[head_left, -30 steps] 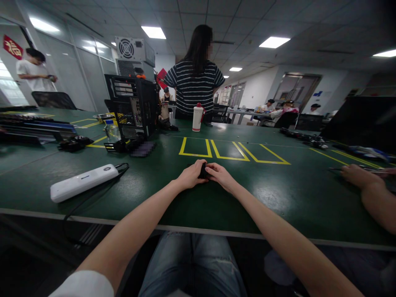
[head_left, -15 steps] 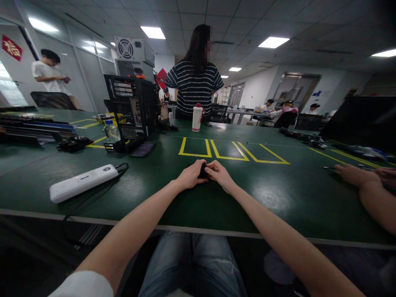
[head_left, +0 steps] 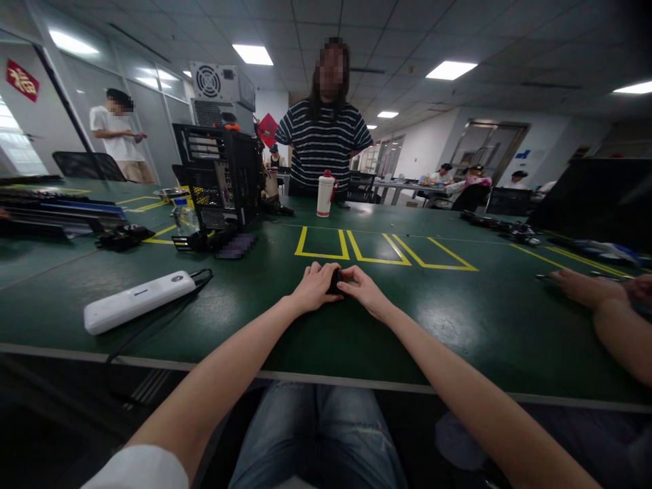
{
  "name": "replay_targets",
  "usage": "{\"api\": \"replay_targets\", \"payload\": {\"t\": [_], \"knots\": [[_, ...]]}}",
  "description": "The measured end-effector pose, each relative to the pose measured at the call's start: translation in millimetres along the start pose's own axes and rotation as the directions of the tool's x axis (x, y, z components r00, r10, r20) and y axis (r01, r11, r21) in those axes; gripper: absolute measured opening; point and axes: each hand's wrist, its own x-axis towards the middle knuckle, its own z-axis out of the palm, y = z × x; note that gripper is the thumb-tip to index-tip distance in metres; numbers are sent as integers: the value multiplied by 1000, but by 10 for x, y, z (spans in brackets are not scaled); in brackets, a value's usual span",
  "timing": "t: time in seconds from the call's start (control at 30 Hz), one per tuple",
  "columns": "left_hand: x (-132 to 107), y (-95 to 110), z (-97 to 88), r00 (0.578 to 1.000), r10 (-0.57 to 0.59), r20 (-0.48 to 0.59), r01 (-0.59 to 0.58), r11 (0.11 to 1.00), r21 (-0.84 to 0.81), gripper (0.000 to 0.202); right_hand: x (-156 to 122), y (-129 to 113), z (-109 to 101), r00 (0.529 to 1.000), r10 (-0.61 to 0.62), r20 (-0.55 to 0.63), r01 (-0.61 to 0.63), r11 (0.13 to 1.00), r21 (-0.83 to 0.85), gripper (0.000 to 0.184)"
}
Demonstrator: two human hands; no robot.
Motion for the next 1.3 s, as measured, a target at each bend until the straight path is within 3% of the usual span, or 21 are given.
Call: {"api": "replay_targets", "payload": {"t": [0.1,0.47,0.6,0.9,1.07,1.3], "knots": [[-4,0,1,1000,6,-25,-6,1000,6,57,-15,-14,12,1000,-20,-3,20,1000,4,30],[35,-81,109,990,128,-60,-136,977,-163,58,-10,-29,51,990,109,-85,-109,994,9,28],[36,-84,96,991,119,-59,-126,981,-147,58,15,2,25,986,154,-62,-151,988,39,29],[20,-65,36,994,104,-28,-107,984,-145,57,-31,-35,19,998,61,3,-61,997,37,30],[18,-63,31,993,115,-40,-120,980,-156,56,-23,-39,41,995,71,-76,-71,997,7,22],[26,-73,58,994,106,-41,-111,982,-155,58,32,-6,21,984,158,-85,-157,987,24,29]]}}
